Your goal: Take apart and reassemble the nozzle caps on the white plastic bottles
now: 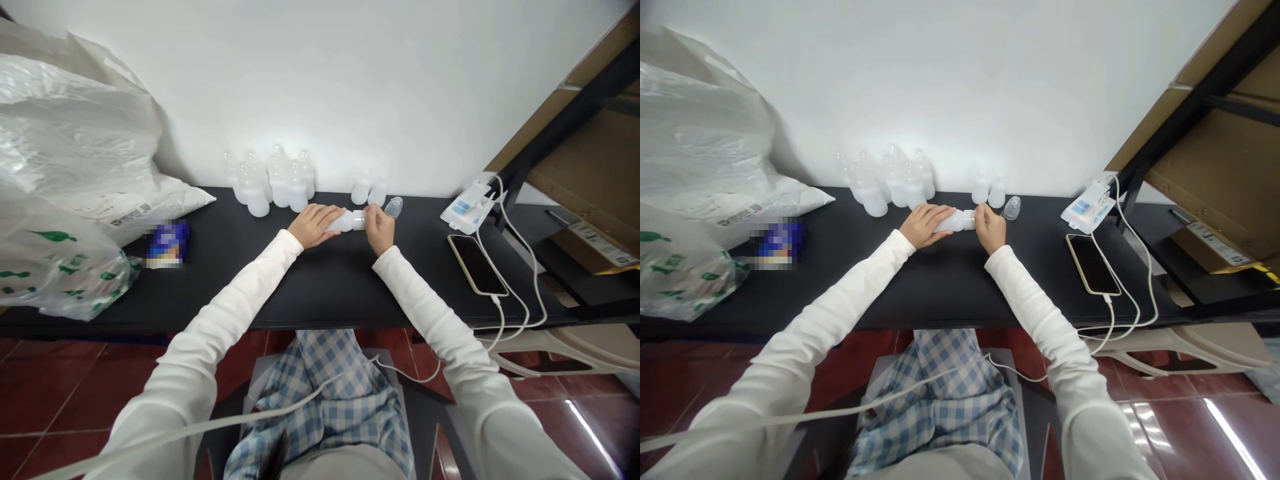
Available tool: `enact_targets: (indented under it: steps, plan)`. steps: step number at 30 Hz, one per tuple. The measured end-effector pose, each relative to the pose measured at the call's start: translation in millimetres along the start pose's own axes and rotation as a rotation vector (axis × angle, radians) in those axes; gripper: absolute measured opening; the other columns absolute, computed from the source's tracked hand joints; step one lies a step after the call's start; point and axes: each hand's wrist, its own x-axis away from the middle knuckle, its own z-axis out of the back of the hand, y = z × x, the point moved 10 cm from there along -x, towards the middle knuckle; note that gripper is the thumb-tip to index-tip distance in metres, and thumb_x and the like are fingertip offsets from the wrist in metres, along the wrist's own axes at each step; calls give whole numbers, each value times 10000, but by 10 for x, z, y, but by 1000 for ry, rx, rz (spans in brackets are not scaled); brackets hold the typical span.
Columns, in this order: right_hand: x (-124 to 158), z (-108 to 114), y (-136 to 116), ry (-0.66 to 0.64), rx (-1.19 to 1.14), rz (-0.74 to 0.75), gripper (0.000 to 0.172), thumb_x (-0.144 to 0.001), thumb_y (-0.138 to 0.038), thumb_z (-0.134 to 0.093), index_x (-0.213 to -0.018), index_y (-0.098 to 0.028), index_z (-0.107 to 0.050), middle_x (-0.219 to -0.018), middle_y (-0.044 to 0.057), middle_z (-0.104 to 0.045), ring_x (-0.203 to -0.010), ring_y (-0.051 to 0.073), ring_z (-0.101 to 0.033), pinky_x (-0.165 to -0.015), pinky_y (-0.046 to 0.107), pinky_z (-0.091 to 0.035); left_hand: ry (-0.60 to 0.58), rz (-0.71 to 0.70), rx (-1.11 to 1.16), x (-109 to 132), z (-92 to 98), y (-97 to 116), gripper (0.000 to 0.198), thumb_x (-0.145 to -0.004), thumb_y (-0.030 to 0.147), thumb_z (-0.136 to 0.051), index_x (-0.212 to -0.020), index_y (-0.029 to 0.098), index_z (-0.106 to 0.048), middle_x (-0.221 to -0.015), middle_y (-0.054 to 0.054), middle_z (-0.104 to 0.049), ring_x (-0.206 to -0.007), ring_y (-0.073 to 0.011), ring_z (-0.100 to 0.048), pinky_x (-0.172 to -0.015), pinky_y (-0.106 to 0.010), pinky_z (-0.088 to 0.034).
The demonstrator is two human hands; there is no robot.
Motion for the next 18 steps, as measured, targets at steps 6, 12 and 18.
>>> enact_targets:
  steps: [6,12,18]
  plan:
    - [6,-34,-37,-51,76,83,686,-1014,-633,-137,-848,-206,-647,-697,73,-652,-604,189,-610,-636,322,-480,-53,-33,-24,-22,24,24,665,-981,592,-410,-1472,158,-528,-1287,-189,-675,-1102,-324,-618,-950,-485,-476]
    - [39,-98,-153,-191,78,332,550,-1001,-631,-342,-1108,-206,-674,-951,110,-712,-846,230,-690,-781,352,-554,-86,-54,96,25,61,43,700,-988,594,-361,-1495,127,-482,-1164,-171,-725,-954,-283,-666,-883,-450,-522]
    - [117,-222,-410,-316,14,602,403,-1051,-453,-359,-1243,-205,-613,-1272,147,-646,-1216,245,-603,-1037,420,-497,-36,38,90,137,218,-213,647,-972,605,-413,-1392,145,-588,-1131,-154,-743,-907,-255,-708,-838,-389,-544]
